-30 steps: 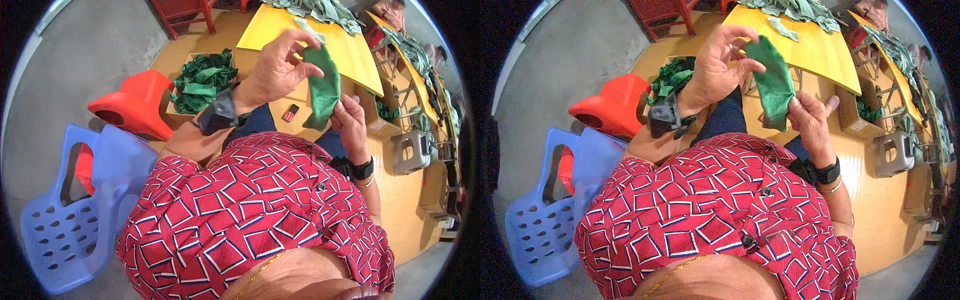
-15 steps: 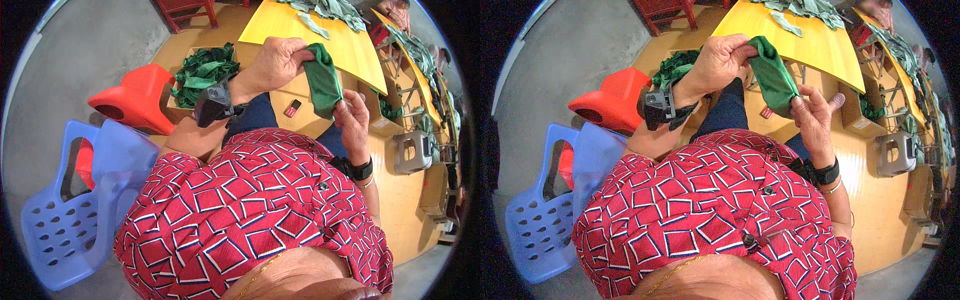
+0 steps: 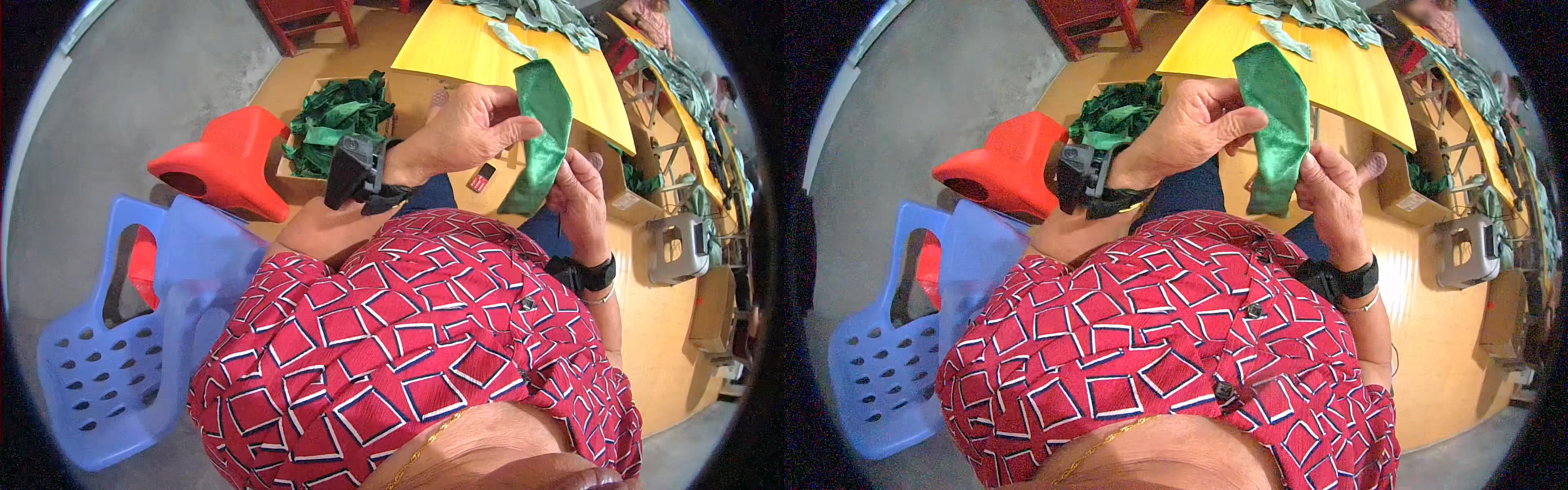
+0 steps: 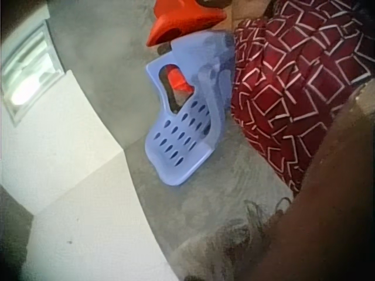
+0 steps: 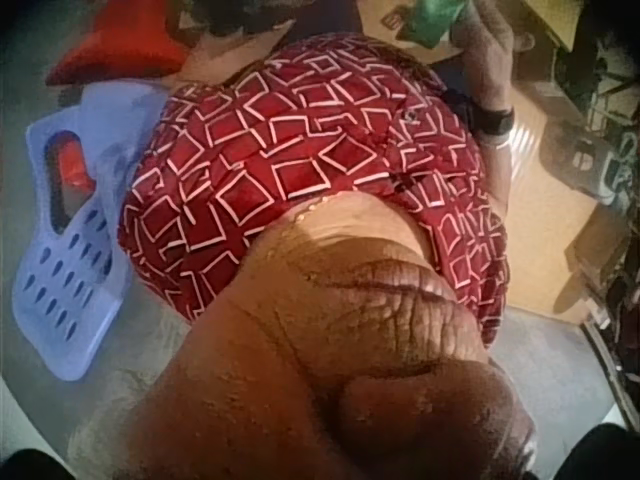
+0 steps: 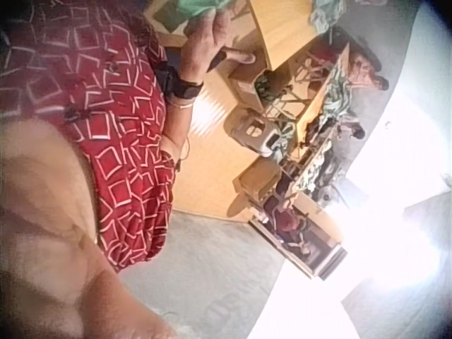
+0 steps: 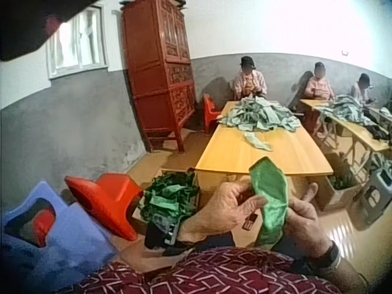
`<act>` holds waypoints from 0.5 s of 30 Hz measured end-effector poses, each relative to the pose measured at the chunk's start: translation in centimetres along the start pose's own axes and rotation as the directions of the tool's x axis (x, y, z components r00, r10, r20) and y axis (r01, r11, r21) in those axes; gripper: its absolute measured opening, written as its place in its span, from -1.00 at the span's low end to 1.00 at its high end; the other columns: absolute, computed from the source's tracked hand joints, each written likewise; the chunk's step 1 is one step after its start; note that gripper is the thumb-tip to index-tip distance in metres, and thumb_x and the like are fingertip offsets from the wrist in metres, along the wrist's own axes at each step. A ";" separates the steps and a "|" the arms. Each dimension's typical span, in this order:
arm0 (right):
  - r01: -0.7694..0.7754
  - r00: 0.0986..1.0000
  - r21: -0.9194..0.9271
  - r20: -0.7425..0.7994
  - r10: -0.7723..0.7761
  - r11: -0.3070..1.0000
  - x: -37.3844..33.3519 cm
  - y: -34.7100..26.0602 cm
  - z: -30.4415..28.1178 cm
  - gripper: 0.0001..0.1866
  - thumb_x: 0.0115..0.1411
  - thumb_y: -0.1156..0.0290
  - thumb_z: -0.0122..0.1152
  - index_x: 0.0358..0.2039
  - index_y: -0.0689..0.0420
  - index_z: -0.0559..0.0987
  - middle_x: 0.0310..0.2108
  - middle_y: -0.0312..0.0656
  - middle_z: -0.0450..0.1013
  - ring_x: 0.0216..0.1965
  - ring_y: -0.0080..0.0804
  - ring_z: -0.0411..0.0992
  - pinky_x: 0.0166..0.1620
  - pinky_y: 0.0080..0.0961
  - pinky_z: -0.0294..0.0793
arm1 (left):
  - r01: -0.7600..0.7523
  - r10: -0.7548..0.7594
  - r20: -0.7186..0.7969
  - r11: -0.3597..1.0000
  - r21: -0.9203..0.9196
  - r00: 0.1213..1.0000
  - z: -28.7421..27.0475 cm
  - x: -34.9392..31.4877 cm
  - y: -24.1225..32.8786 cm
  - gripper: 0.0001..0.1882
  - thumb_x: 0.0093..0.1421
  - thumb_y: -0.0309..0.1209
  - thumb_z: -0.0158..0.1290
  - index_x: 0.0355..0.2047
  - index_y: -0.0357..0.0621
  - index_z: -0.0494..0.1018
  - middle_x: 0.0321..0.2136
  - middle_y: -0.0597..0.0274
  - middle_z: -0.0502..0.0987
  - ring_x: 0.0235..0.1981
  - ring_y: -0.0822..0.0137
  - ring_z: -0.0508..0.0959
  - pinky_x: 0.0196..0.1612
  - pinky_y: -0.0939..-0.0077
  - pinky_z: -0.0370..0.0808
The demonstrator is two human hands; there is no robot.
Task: The person is folding and shaping green fabric strips using a thin rod to assist in the process.
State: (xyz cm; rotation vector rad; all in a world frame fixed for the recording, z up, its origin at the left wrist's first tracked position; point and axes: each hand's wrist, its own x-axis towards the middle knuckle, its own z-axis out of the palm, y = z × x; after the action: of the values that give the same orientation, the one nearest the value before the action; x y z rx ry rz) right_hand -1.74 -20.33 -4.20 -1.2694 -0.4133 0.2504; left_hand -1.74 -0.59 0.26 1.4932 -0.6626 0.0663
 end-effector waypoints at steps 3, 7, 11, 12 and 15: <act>0.009 1.000 -0.024 -0.011 -0.010 1.000 0.1 0.1 0.1 -0.81 0.18 0.31 -0.06 -0.33 0.16 0.41 -0.70 -0.51 0.14 -0.71 -0.78 0.02 -0.67 -0.84 -0.04 | 0.001 0.009 -0.091 0.994 0.110 0.996 -0.1 0.1 -0.2 -0.81 0.16 -0.39 -0.08 -0.44 -0.26 0.45 -0.70 0.42 0.37 -0.69 0.65 0.31 -0.64 0.77 0.27; 0.115 0.976 -0.426 -0.119 -0.182 0.897 0.3 0.1 0.1 -0.87 0.16 0.41 -0.05 -0.30 0.17 0.37 -0.65 -0.47 0.22 -0.68 -0.80 0.08 -0.65 -0.85 0.04 | 0.009 0.001 -0.117 0.997 0.081 0.993 -0.2 0.4 -1.1 -0.79 0.17 -0.37 -0.10 -0.46 -0.25 0.45 -0.70 0.43 0.37 -0.70 0.64 0.31 -0.64 0.77 0.26; 0.221 0.934 -0.624 -0.085 -0.347 0.750 0.8 1.1 -1.4 -0.91 0.16 0.45 -0.05 -0.35 0.18 0.38 -0.65 -0.45 0.23 -0.68 -0.78 0.09 -0.65 -0.84 0.05 | -0.023 0.042 -0.160 0.993 0.120 0.986 -0.1 0.6 -0.8 -0.78 0.18 -0.36 -0.11 -0.47 -0.24 0.44 -0.70 0.43 0.38 -0.71 0.64 0.31 -0.65 0.76 0.26; 0.215 0.947 -0.648 -0.045 -0.318 0.731 0.7 1.1 -1.4 -0.91 0.16 0.45 -0.06 -0.39 0.19 0.38 -0.65 -0.45 0.22 -0.68 -0.77 0.08 -0.65 -0.83 0.04 | 0.002 0.024 -0.198 0.992 0.130 0.980 -0.2 0.5 -0.9 -0.78 0.18 -0.36 -0.11 -0.46 -0.24 0.43 -0.70 0.43 0.38 -0.71 0.64 0.31 -0.66 0.76 0.26; 0.169 0.972 -0.624 -0.023 -0.234 0.763 0.6 0.5 -0.8 -0.88 0.17 0.43 -0.07 -0.44 0.19 0.39 -0.66 -0.45 0.20 -0.69 -0.77 0.07 -0.65 -0.82 0.01 | 0.064 -0.049 -0.225 0.996 0.062 0.973 -0.2 0.7 -1.3 -0.80 0.19 -0.37 -0.13 -0.41 -0.22 0.42 -0.70 0.47 0.35 -0.70 0.66 0.28 -0.65 0.76 0.24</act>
State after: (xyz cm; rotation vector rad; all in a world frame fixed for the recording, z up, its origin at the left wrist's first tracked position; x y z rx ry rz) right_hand -0.81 -20.62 -4.79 -1.8621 -0.5688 -0.1578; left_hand -0.55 -0.81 -0.59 1.5427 -0.4394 0.2123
